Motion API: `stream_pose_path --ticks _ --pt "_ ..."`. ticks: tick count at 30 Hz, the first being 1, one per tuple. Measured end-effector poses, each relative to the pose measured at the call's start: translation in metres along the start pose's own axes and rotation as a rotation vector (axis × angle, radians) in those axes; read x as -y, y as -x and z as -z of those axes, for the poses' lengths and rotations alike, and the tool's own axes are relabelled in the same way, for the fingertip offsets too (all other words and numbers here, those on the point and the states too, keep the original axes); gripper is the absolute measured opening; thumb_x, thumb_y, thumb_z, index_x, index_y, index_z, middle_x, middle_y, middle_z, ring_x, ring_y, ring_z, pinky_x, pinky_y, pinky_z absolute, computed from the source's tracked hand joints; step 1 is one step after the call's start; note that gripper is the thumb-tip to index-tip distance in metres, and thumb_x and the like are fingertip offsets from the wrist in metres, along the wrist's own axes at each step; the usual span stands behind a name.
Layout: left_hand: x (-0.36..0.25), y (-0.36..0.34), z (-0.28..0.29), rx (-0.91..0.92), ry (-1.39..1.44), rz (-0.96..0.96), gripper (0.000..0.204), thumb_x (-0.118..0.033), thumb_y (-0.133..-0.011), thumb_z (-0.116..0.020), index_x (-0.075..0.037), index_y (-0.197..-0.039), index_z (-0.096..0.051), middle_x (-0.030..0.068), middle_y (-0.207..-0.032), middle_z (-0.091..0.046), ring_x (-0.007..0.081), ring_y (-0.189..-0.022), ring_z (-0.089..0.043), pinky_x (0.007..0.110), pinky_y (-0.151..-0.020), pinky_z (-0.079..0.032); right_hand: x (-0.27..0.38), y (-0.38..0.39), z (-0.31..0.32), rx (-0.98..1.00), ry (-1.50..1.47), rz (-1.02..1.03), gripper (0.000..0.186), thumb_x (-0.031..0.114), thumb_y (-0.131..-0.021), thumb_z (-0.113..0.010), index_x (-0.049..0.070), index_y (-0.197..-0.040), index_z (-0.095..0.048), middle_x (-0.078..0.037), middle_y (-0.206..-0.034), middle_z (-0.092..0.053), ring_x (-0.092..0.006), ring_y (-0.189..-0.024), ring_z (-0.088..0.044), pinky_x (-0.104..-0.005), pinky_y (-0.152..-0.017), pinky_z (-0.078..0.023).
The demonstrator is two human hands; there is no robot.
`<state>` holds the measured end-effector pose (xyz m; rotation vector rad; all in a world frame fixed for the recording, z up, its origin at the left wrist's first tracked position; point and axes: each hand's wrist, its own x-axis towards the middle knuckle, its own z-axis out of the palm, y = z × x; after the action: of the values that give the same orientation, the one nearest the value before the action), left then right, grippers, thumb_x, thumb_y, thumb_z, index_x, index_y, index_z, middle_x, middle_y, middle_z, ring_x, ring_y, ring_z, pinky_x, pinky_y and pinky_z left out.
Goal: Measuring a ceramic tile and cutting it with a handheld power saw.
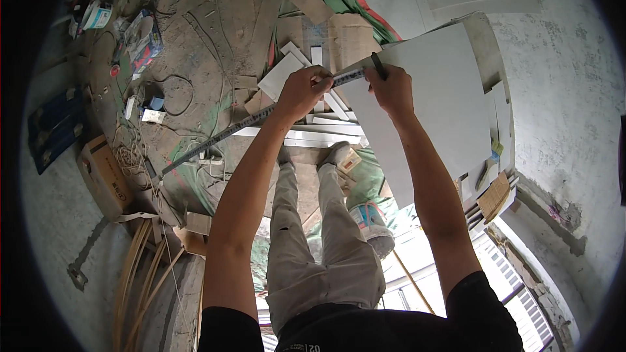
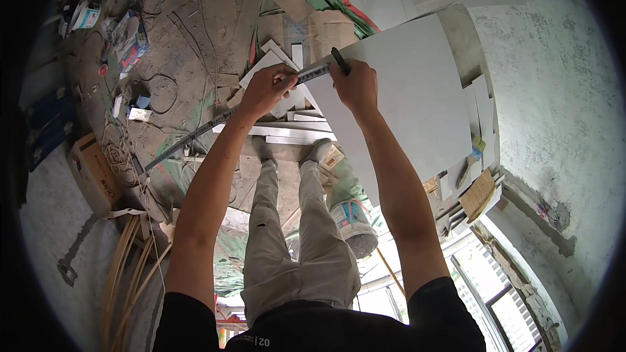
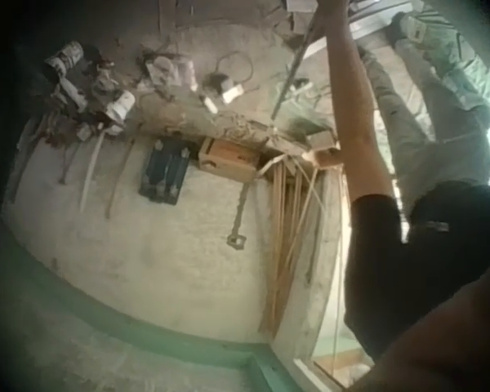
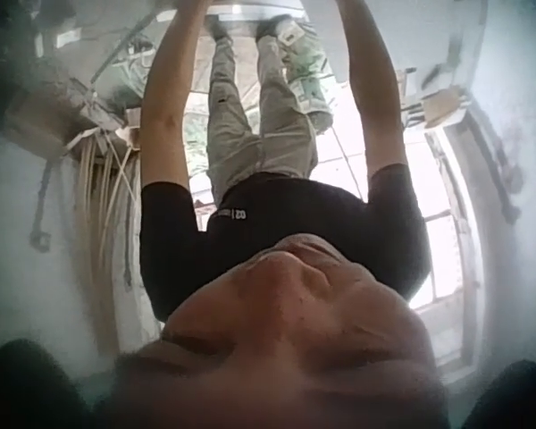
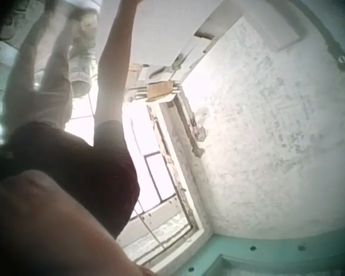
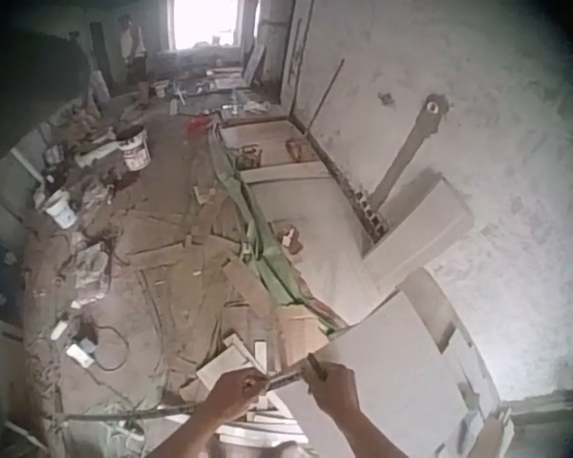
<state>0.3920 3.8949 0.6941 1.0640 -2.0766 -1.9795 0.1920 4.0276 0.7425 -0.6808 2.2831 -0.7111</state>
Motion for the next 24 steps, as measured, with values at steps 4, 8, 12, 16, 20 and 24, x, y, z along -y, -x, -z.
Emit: stream_pose_path --ticks 4,8,12,16,20,24 --pt "-0.002 -0.001 -0.001 -0.017 0.001 0.039 0.022 -0.023 -0.104 -0.072 -0.001 -0.107 -0.077 0.0056 -0.080 -0.076 0.0150 -0.069 -0.073 0.033 -0.070 -0.058 0.002 -0.001 -0.001 0.001 0.041 -0.017 0.039 0.034 -0.096 -0.070 0.000 -0.080 -0.077 -0.015 -0.067 -0.072 -0.0353 -0.068 -0.075 -0.0458 -0.073 -0.058" --pt "-0.002 -0.004 0.002 0.003 0.011 0.027 0.024 -0.023 -0.104 -0.070 -0.001 -0.104 -0.077 0.0046 -0.078 -0.076 0.0148 -0.066 -0.072 0.033 -0.068 -0.059 0.002 -0.006 -0.005 -0.024 0.071 0.040 0.039 0.035 -0.095 -0.072 -0.002 -0.083 -0.076 -0.020 -0.070 -0.071 -0.0412 -0.071 -0.073 -0.0486 -0.072 -0.057" --pt "-0.005 0.001 0.003 -0.003 0.083 0.115 0.024 -0.023 -0.102 -0.072 0.000 -0.104 -0.078 0.0044 -0.079 -0.076 0.0132 -0.065 -0.071 0.031 -0.067 -0.058 -0.001 -0.006 -0.012 -0.014 0.086 0.046 0.038 0.035 -0.094 -0.073 -0.002 -0.087 -0.077 -0.021 -0.073 -0.072 -0.0428 -0.073 -0.073 -0.0504 -0.073 -0.057" --pt "-0.002 -0.006 0.000 0.005 0.119 0.100 0.024 -0.023 -0.101 -0.072 0.000 -0.104 -0.078 0.0046 -0.078 -0.075 0.0124 -0.064 -0.069 0.030 -0.066 -0.057 -0.009 -0.011 -0.009 -0.049 0.129 0.091 0.038 0.037 -0.099 -0.072 0.001 -0.087 -0.077 -0.008 -0.064 -0.070 -0.0186 -0.058 -0.069 -0.0386 -0.062 -0.055" --pt "0.013 -0.018 -0.011 0.015 0.150 -0.025 0.031 -0.031 -0.103 -0.076 0.000 -0.103 -0.078 0.0044 -0.079 -0.074 0.0101 -0.062 -0.064 0.029 -0.059 -0.052 -0.011 -0.002 0.016 -0.067 0.152 0.104 0.041 0.040 -0.102 -0.075 0.000 -0.092 -0.078 -0.013 -0.067 -0.070 -0.0227 -0.061 -0.070 -0.0414 -0.063 -0.055" --pt "0.023 -0.002 0.007 -0.027 0.004 0.026 0.035 -0.035 -0.107 -0.071 0.000 -0.100 -0.076 0.0054 -0.083 -0.075 0.0119 -0.063 -0.065 0.030 -0.056 -0.047 -0.022 0.075 0.024 -0.186 -0.170 0.174 0.038 0.037 -0.106 -0.072 0.001 -0.094 -0.075 -0.018 -0.072 -0.067 -0.0336 -0.062 -0.063 -0.0432 -0.065 -0.053"
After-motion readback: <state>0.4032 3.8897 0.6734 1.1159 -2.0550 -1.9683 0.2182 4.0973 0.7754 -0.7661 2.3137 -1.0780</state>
